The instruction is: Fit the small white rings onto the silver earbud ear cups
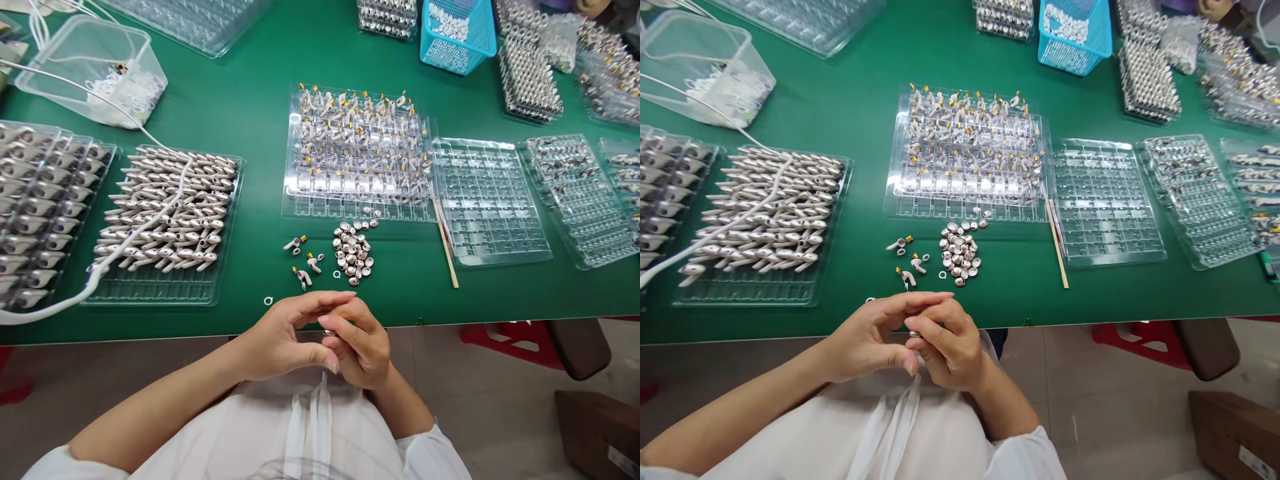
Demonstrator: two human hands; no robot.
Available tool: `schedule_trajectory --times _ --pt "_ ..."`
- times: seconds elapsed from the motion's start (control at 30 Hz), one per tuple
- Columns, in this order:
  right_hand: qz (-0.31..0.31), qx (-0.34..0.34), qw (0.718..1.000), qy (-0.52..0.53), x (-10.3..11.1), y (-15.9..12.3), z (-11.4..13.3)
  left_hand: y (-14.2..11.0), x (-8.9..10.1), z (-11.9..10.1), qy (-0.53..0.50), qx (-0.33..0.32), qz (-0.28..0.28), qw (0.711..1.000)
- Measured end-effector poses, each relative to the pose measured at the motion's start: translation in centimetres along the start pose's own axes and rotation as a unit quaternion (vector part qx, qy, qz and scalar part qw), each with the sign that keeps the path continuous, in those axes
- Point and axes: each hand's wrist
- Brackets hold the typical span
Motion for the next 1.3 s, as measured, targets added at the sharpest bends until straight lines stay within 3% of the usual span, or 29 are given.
schedule_trajectory --times 0.17,0.43,0.53,0.77,1.07,1.2,1.3 --pt "-0.006 -0.053 0.997 -0.048 1.5 -0.3 -0.6 0.6 1.1 -0.4 -0.113 0.050 0.054 0.991" --pt "0.082 -0.080 0.989 0.095 1.8 0.3 -1.5 1.6 1.1 0.4 -0.169 0.103 0.083 0.977" --pt "0.083 -0.089 0.986 0.110 1.7 0.3 -1.4 1.6 0.8 0.6 -0.162 0.107 0.051 0.980" --pt "-0.040 -0.135 0.990 0.004 1.7 -0.2 -0.5 1.3 -0.1 0.2 -0.115 0.079 -0.099 0.985" --pt "-0.071 -0.121 0.986 -0.087 0.7 0.0 0.2 1.2 -1.7 0.6 -0.034 0.000 -0.202 0.979" --pt "-0.070 -0.103 0.988 -0.094 1.1 0.1 0.2 0.9 -1.4 0.8 0.050 -0.060 -0.182 0.980" --pt "-0.053 -0.092 0.989 -0.107 1.7 0.2 0.3 0.7 -0.9 0.6 0.049 -0.038 -0.144 0.988"
Point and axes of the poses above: each hand's wrist, its own y-axis towards the middle knuckle, its own x-axis out of the back of the hand, z = x × y, and after that the axes turned 3 degrees about y, right-handed
